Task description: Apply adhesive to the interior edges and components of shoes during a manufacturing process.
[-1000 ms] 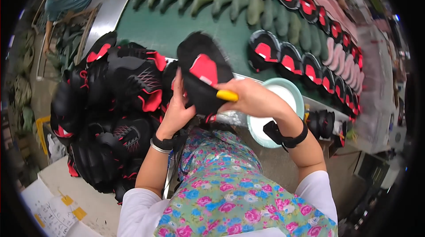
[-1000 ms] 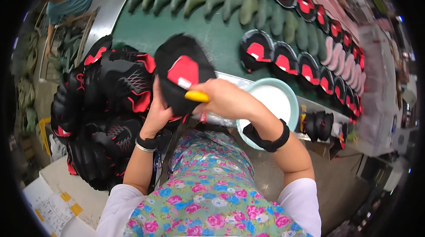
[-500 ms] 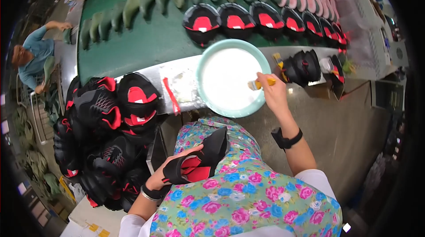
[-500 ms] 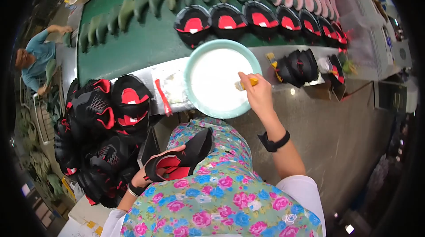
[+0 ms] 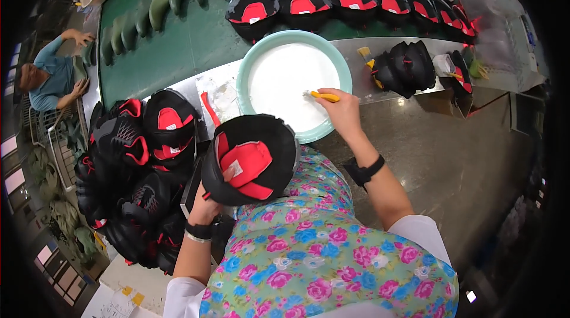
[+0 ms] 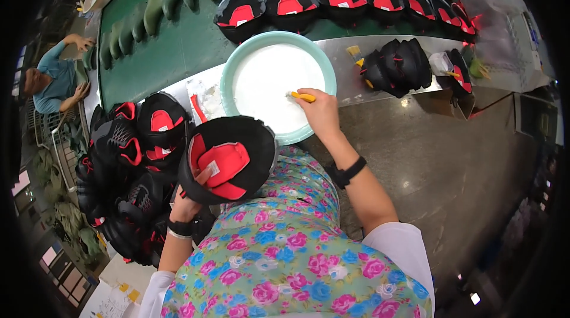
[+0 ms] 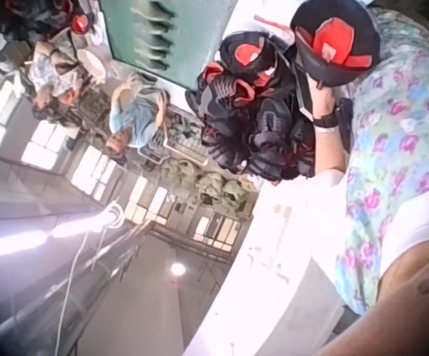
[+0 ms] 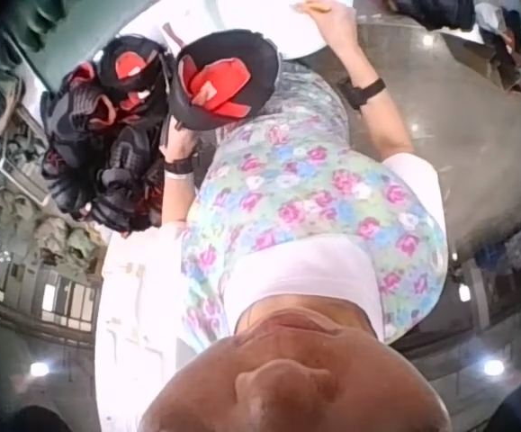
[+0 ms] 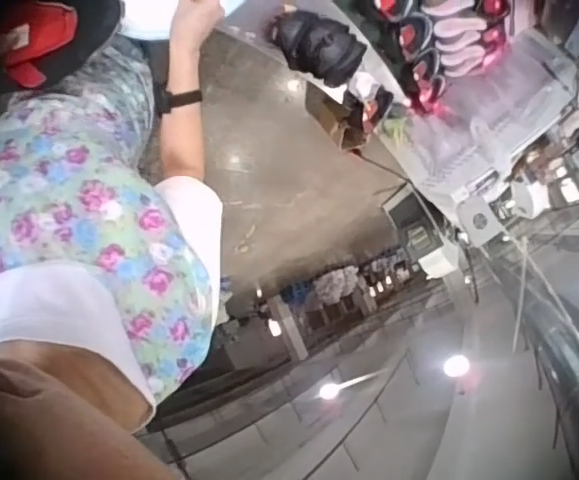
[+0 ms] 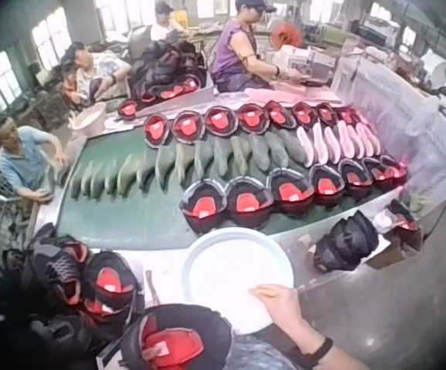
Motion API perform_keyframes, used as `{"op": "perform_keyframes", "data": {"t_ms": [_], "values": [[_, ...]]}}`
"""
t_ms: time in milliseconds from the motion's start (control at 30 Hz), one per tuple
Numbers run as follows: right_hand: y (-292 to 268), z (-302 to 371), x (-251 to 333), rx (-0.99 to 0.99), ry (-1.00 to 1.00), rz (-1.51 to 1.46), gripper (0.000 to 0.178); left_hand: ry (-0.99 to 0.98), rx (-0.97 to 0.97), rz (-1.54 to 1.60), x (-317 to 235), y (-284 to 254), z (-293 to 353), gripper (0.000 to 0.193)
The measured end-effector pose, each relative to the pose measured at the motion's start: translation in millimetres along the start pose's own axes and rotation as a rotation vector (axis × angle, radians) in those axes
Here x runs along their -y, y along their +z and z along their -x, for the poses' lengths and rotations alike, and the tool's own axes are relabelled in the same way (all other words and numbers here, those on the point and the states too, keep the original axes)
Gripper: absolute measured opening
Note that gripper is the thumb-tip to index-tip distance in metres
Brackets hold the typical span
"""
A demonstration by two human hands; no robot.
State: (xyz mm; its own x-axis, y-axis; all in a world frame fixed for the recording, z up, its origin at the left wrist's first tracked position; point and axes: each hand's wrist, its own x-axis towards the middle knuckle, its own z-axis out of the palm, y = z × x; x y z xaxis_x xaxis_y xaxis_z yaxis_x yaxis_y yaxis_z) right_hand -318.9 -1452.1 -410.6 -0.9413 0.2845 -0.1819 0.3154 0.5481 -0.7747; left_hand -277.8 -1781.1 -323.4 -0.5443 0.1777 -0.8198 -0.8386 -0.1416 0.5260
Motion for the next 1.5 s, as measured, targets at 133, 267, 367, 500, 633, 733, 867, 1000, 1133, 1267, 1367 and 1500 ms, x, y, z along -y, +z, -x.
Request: {"op": "perform_keyframes", "data": {"t_ms": [133,267,367,500,633,733,867,1000,1133,1267,1367,1500], "values": [[-35.2,9.5,52.1,0.089,0.016,-0.285,0.021,0.065,-0.009,0.091,1.1,16.1,-9.1,0.04],[-40.0,19.3,91.7,0.333,-0.066,-0.549,0.02,0.158,0.145,0.141,-1.7,32.2,-12.8,0.038],[-37.6,12.7,92.3,0.25,-0.087,-0.475,0.019,0.17,0.212,0.14,-4.0,34.9,-13.2,0.042],[-45.2,15.4,75.5,0.035,0.114,-0.237,0.021,0.214,0.095,0.018,-7.8,28.7,-13.9,0.042],[-47.7,33.6,80.2,0.045,0.125,-0.097,0.024,0.312,-0.014,-0.063,-12.2,23.3,-14.4,0.044],[-50.6,43.4,102.2,0.141,0.145,-0.215,0.023,0.435,-0.08,-0.291,-18.2,21.4,-17.9,0.047],[-71.0,62.4,137.5,0.312,0.202,-0.453,0.02,0.573,-0.119,-0.377,-28.4,17.5,-19.1,0.046],[-73.4,56.9,147.0,0.425,0.084,-0.489,0.017,0.461,-0.149,-0.229,-32.4,15.9,-15.8,0.042],[-72.1,20.2,130.7,0.458,0.036,-0.304,0.019,0.525,-0.138,0.019,-25.8,11.6,-15.8,0.021],[-67.0,-23.3,121.5,0.465,-0.137,-0.135,0.018,0.342,0.016,0.233,-20.7,-10.3,-15.5,0.022],[-49.8,-49.3,129.2,0.538,-0.277,-0.044,0.018,0.242,0.133,0.334,-15.2,-25.4,-16.7,0.027],[-21.7,-64.6,155.1,0.641,-0.457,0.04,0.02,0.097,-0.036,0.266,-7.7,-38.3,-18.5,0.031]]}}
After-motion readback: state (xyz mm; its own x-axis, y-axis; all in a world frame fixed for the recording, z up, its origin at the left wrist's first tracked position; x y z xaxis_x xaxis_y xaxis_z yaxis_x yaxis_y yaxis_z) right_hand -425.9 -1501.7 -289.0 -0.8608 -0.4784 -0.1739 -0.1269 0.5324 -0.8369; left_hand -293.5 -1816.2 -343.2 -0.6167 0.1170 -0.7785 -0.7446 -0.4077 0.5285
